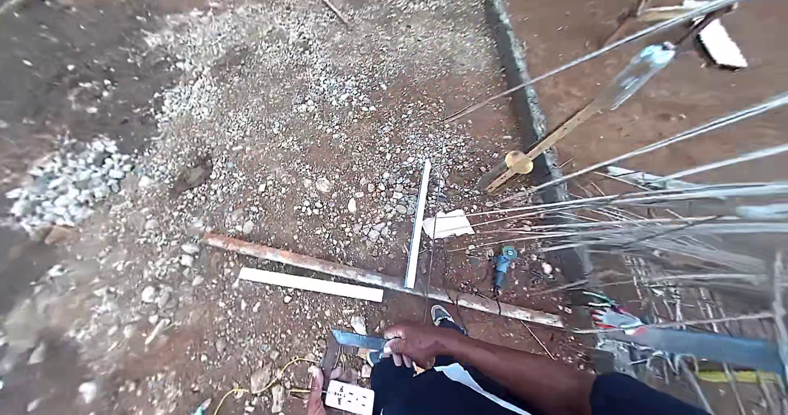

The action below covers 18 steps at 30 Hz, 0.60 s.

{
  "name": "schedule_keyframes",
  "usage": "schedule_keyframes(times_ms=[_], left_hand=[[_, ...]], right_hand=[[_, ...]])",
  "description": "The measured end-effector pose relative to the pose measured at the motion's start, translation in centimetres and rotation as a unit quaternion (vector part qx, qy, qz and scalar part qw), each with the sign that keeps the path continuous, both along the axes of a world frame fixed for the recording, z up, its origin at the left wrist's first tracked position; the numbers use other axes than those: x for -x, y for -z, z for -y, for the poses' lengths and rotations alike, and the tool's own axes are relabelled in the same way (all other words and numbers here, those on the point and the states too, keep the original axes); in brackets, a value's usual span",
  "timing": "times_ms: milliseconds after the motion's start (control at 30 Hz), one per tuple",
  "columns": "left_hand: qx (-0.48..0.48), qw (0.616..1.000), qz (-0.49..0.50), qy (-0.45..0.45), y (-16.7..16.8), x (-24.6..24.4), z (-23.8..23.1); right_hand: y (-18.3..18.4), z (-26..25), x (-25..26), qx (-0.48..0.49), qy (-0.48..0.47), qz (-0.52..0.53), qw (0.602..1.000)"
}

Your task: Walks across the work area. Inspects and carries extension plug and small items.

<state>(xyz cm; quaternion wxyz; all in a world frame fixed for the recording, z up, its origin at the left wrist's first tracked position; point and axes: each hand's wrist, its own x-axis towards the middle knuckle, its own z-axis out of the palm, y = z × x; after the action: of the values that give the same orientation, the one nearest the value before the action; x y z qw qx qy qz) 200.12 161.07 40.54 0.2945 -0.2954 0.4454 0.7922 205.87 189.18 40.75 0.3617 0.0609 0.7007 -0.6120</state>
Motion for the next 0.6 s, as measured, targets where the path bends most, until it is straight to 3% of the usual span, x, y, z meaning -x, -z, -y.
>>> schedule_keyframes(times_ms=[233,300,433,500,600], left_hand=[[-0.04,0.996,-0.055,0.061,-0.7,4.6,-5.3],[-0.044,0.993,-0.071,0.088,-0.4,4.8,-6.4],[-0.051,0.987,-0.061,0.138,-0.1,4.0,-7.8],[-0.052,0.985,-0.055,0.156,0.7,3.8,-8.4],[-0.042,0.98,-0.04,0.193,1.4,3.0,-9.3]], right_hand=[[1.2,-6.3,-7.5,-0.005,0.119,-0.013,0.993],[1.4,-7.3,-9.4,-0.053,0.139,-0.038,0.988],[1.3,-8.7,-12.3,-0.239,0.132,-0.03,0.961],[1.2,-9.2,-12.8,-0.275,0.191,0.01,0.942],[1.8,-8.9,-13.4,-0.249,0.324,-0.002,0.913]])
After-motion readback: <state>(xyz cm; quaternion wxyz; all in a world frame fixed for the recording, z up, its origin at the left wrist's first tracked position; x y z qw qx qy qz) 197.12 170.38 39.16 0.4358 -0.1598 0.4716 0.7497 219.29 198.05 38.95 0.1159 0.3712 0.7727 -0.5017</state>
